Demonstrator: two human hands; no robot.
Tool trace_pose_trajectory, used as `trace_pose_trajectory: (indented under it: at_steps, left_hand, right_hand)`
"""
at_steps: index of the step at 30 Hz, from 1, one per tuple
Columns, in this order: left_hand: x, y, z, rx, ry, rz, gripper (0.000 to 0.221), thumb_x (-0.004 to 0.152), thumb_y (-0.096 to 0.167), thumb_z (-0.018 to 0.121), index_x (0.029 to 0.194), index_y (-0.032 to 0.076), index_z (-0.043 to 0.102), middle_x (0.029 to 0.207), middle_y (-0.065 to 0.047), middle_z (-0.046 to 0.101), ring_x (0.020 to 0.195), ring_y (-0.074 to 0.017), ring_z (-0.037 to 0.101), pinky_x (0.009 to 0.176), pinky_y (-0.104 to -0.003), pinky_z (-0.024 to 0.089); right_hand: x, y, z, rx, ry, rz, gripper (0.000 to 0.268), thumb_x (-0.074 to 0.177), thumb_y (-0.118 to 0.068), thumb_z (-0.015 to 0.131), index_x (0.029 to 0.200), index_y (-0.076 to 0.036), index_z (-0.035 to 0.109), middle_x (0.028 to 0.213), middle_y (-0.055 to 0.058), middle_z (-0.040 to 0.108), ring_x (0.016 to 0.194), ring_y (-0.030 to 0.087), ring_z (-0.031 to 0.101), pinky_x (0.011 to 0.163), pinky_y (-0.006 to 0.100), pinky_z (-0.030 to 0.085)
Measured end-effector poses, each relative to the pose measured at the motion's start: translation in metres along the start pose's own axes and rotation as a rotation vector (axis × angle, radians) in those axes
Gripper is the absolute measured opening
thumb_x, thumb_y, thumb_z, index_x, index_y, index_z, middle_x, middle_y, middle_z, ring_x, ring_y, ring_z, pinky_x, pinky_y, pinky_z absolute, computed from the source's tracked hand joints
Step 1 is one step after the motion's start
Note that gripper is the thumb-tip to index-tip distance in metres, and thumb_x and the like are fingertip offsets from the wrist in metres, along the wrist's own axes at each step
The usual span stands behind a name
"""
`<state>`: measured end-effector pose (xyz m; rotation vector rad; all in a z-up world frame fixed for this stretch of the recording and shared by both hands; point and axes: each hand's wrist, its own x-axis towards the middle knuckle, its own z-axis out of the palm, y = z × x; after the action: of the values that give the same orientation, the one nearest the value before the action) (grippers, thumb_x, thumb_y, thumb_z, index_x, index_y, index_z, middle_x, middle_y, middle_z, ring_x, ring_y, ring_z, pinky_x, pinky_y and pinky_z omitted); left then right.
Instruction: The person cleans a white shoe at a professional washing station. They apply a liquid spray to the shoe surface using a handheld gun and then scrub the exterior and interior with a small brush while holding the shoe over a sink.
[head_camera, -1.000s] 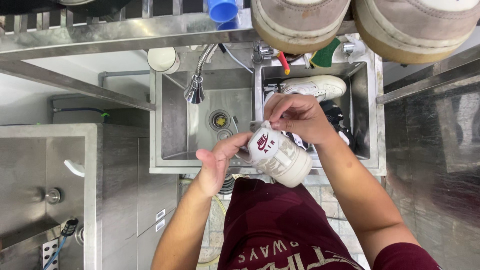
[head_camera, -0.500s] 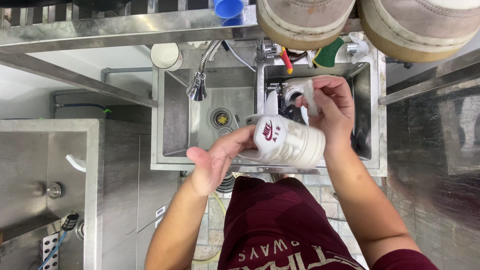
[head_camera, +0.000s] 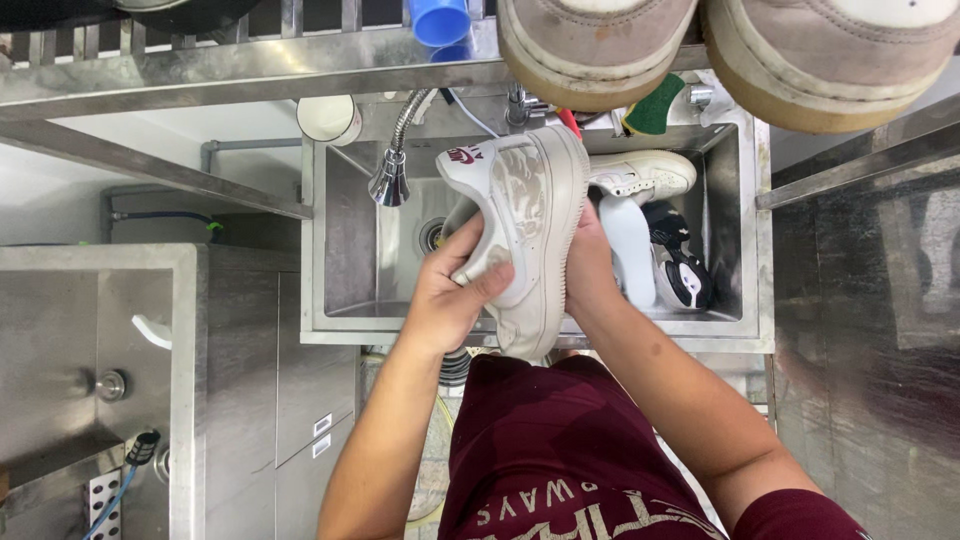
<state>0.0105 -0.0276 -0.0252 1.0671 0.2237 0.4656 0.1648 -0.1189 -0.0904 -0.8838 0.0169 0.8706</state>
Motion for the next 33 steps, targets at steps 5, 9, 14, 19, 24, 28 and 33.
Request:
trace_pose_trajectory:
  at_steps: [5, 9, 14, 19, 24, 28, 33]
  left_hand:
    - [-0.007, -0.023, -0.009, -0.246, 0.110, 0.001, 0.064, 0.101, -0.003, 0.066, 0.159, -0.006, 0.038, 0.152, -0.015, 0.055, 0.138, -0.0222, 0.053, 0.119, -0.037, 0.041]
    - [-0.007, -0.030, -0.016, -0.339, 0.080, -0.027, 0.063, 0.102, 0.004, 0.066, 0.157, -0.004, 0.038, 0.151, -0.015, 0.055, 0.139, -0.0228, 0.053, 0.120, -0.039, 0.041]
    - [-0.008, -0.035, -0.022, 0.087, 0.005, -0.122, 0.055, 0.104, 0.001, 0.066, 0.155, -0.010, 0.047, 0.149, -0.020, 0.058, 0.136, -0.0235, 0.055, 0.117, -0.041, 0.044]
    - [0.004, -0.018, -0.033, -0.457, 0.013, -0.064, 0.059, 0.105, 0.010, 0.063, 0.158, 0.000, 0.040, 0.155, -0.019, 0.051, 0.142, -0.0288, 0.052, 0.122, -0.046, 0.041]
    - [0.007, -0.007, -0.032, -0.539, 0.041, -0.069, 0.057, 0.106, 0.012, 0.061, 0.158, 0.005, 0.038, 0.155, -0.019, 0.050, 0.142, -0.0304, 0.052, 0.121, -0.049, 0.040]
    - [0.010, -0.008, -0.021, -0.375, 0.108, -0.095, 0.060, 0.107, 0.012, 0.061, 0.161, 0.002, 0.037, 0.158, -0.016, 0.049, 0.144, -0.0247, 0.049, 0.122, -0.043, 0.039]
    - [0.017, 0.006, -0.012, -0.502, 0.150, -0.161, 0.065, 0.105, 0.016, 0.061, 0.162, 0.002, 0.033, 0.152, -0.018, 0.051, 0.138, -0.0279, 0.052, 0.116, -0.046, 0.043]
  right_hand:
    - [-0.004, -0.042, 0.019, -0.119, 0.082, -0.595, 0.026, 0.101, -0.002, 0.069, 0.122, -0.006, 0.054, 0.112, 0.011, 0.065, 0.101, 0.016, 0.068, 0.091, 0.027, 0.055]
    - [-0.042, -0.099, 0.052, -0.391, -0.063, -0.783, 0.023, 0.096, -0.005, 0.075, 0.110, -0.013, 0.059, 0.114, 0.005, 0.070, 0.090, 0.009, 0.064, 0.080, 0.025, 0.053]
    - [-0.035, -0.132, 0.084, -1.217, -0.615, -1.232, 0.019, 0.087, 0.003, 0.076, 0.100, -0.010, 0.076, 0.107, 0.001, 0.076, 0.107, 0.025, 0.063, 0.099, 0.040, 0.048]
    - [-0.031, -0.123, 0.084, -1.119, -0.887, -1.245, 0.019, 0.086, -0.007, 0.082, 0.103, -0.012, 0.076, 0.109, -0.001, 0.074, 0.110, 0.023, 0.062, 0.098, 0.040, 0.047]
    - [-0.037, -0.116, 0.079, -1.091, -1.085, -1.163, 0.022, 0.082, -0.007, 0.080, 0.103, -0.006, 0.076, 0.109, 0.003, 0.072, 0.110, 0.023, 0.063, 0.099, 0.042, 0.052]
    - [-0.022, -0.116, 0.081, -1.161, -0.850, -1.307, 0.022, 0.083, -0.003, 0.082, 0.104, -0.007, 0.076, 0.109, 0.003, 0.072, 0.110, 0.025, 0.061, 0.095, 0.043, 0.049]
    - [-0.027, -0.112, 0.082, -1.160, -0.844, -1.305, 0.023, 0.081, -0.005, 0.084, 0.101, -0.009, 0.075, 0.108, 0.000, 0.072, 0.110, 0.023, 0.062, 0.094, 0.042, 0.049]
